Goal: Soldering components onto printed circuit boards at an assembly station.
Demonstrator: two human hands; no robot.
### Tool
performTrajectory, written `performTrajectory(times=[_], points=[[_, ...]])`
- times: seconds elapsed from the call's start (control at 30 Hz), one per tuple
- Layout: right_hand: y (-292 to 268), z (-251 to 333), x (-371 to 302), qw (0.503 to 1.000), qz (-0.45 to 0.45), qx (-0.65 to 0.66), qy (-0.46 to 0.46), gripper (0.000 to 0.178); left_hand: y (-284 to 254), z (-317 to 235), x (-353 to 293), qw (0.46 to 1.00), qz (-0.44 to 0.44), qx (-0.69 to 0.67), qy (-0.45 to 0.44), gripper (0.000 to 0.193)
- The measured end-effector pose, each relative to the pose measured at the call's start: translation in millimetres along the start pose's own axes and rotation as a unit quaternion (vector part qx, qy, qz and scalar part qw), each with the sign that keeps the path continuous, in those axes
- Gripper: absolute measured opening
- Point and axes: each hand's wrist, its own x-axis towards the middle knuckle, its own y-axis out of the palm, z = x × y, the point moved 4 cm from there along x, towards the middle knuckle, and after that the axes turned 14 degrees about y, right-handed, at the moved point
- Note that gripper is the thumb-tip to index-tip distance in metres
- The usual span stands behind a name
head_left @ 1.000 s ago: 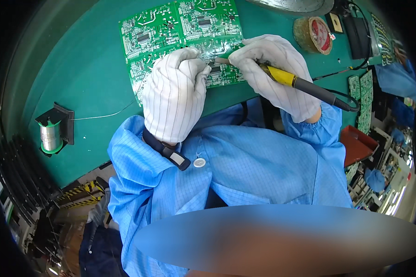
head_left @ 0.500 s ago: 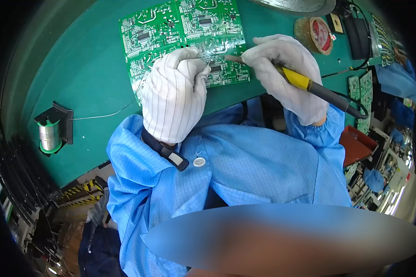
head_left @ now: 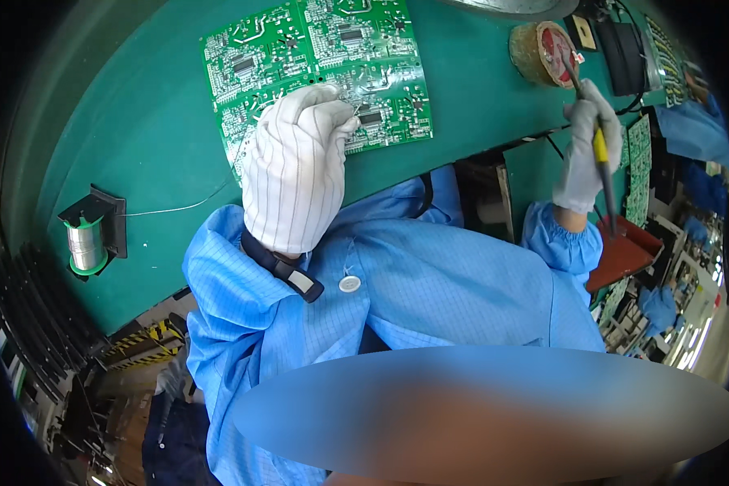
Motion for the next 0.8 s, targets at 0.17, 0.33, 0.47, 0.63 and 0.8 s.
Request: performTrajectory(times=[0.17, 0.33, 0.47, 0.63, 0.8], points=[[51.7, 56.6, -18.6, 0.959, 0.284, 0.003, -0.011, 0.02, 2.1, -3.0, 0.5, 0.999, 0.02, 0.04, -0.004, 0.017], [117.8, 82.8, -25.8, 0.903, 0.328, -0.088, -0.265, 0.01, 3.5, -2.3, -0.2, 0.999, 0.015, 0.034, -0.002, 0.02], [131.8, 84.3, -27.0, 0.891, 0.308, -0.108, -0.315, 0.015, 4.3, -1.2, -0.8, 0.999, 0.032, 0.036, -0.004, 0.023], [133.9, 82.9, -25.8, 0.883, 0.318, -0.133, -0.319, 0.015, 5.5, -0.1, 0.2, 0.999, 0.033, 0.034, 0.003, 0.024], [133.5, 80.8, -25.8, 0.875, 0.305, -0.139, -0.348, 0.016, 5.8, 0.5, 0.1, 0.999, 0.029, 0.033, 0.006, 0.024]])
